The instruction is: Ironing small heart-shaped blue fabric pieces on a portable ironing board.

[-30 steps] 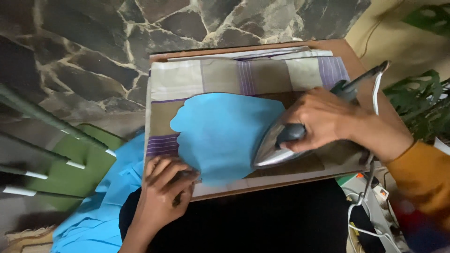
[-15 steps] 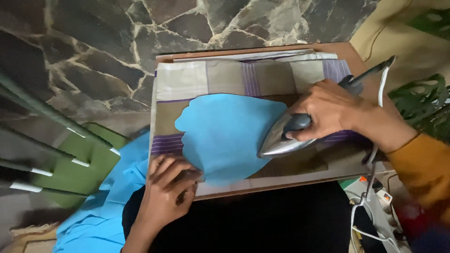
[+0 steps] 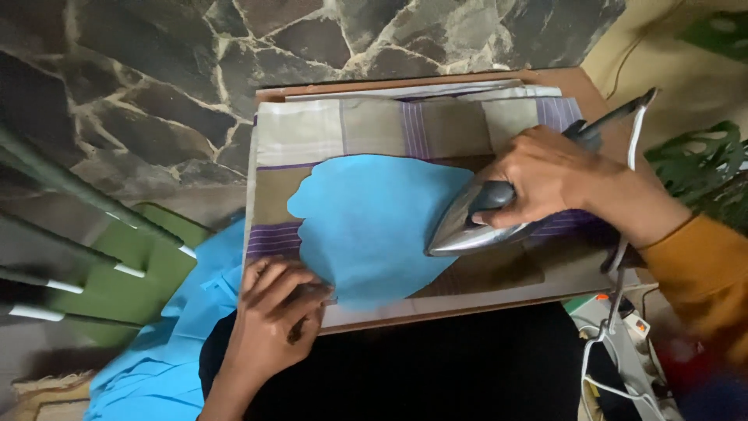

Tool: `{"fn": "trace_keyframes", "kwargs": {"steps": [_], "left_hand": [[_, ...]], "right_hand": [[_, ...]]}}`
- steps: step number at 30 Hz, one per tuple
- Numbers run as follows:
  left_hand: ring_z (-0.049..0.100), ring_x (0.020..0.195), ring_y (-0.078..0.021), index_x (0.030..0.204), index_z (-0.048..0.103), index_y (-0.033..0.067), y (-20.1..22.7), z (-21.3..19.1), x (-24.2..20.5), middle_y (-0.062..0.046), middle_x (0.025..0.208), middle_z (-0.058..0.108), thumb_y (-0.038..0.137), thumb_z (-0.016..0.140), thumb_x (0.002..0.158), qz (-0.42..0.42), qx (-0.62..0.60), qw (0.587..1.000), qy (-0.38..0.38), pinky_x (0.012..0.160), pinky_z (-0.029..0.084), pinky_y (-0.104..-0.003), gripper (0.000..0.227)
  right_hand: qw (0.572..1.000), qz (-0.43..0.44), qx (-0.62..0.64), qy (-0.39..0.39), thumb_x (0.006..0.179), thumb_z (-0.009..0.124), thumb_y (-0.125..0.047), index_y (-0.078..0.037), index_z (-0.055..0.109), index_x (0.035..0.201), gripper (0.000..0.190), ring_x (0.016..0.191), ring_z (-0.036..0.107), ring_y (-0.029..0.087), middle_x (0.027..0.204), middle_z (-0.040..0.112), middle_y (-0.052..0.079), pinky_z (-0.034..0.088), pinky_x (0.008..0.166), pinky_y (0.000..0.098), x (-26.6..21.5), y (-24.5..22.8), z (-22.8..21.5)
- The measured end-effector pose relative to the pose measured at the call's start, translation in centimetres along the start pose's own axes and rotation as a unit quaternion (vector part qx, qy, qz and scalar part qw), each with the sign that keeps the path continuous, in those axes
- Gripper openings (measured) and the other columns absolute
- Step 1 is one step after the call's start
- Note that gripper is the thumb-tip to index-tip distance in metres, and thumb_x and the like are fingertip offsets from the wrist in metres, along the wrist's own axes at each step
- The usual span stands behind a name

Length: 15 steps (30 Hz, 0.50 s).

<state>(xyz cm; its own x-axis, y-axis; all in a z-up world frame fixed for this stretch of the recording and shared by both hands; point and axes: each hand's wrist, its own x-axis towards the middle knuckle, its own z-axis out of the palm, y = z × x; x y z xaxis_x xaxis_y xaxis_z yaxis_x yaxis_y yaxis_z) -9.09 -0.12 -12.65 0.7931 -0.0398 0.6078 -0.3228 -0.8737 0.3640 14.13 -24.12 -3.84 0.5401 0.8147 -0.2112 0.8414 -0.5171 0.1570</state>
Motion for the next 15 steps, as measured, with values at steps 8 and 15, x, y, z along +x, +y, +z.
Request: {"fn": "trace_keyframes", "kwargs": {"steps": [8,15], "left_hand": [[0.053,0.082,-0.0174,0.068,0.065,0.0097,0.3,-0.2,0.3,0.001,0.081,0.056,0.001,0.06,0.054,-0.006,-0.007,1.0,-0.001,0.087,0.034,-0.037,0.018],[0.053,0.082,-0.0177,0.069,0.064,0.0093,0.5,-0.4,0.4,0.0,0.08,0.055,0.001,0.059,0.056,0.017,0.0,1.0,0.017,0.088,0.035,-0.038,0.017]], "right_hand": [[0.98,-0.178,0.051,0.072,0.064,0.068,-0.043,-0.015,0.061,0.054,0.03,0.038,0.051,0.018,0.047,0.06,-0.004,0.044,0.045,0.0309,-0.8,-3.8,0.5],[0.996,-0.044,0.017,0.082,0.066,0.064,-0.056,-0.019,0.069,0.08,0.04,0.034,0.053,0.016,0.046,0.061,0.0,0.047,0.043,0.0284,2.2,-0.3,1.5]]}}
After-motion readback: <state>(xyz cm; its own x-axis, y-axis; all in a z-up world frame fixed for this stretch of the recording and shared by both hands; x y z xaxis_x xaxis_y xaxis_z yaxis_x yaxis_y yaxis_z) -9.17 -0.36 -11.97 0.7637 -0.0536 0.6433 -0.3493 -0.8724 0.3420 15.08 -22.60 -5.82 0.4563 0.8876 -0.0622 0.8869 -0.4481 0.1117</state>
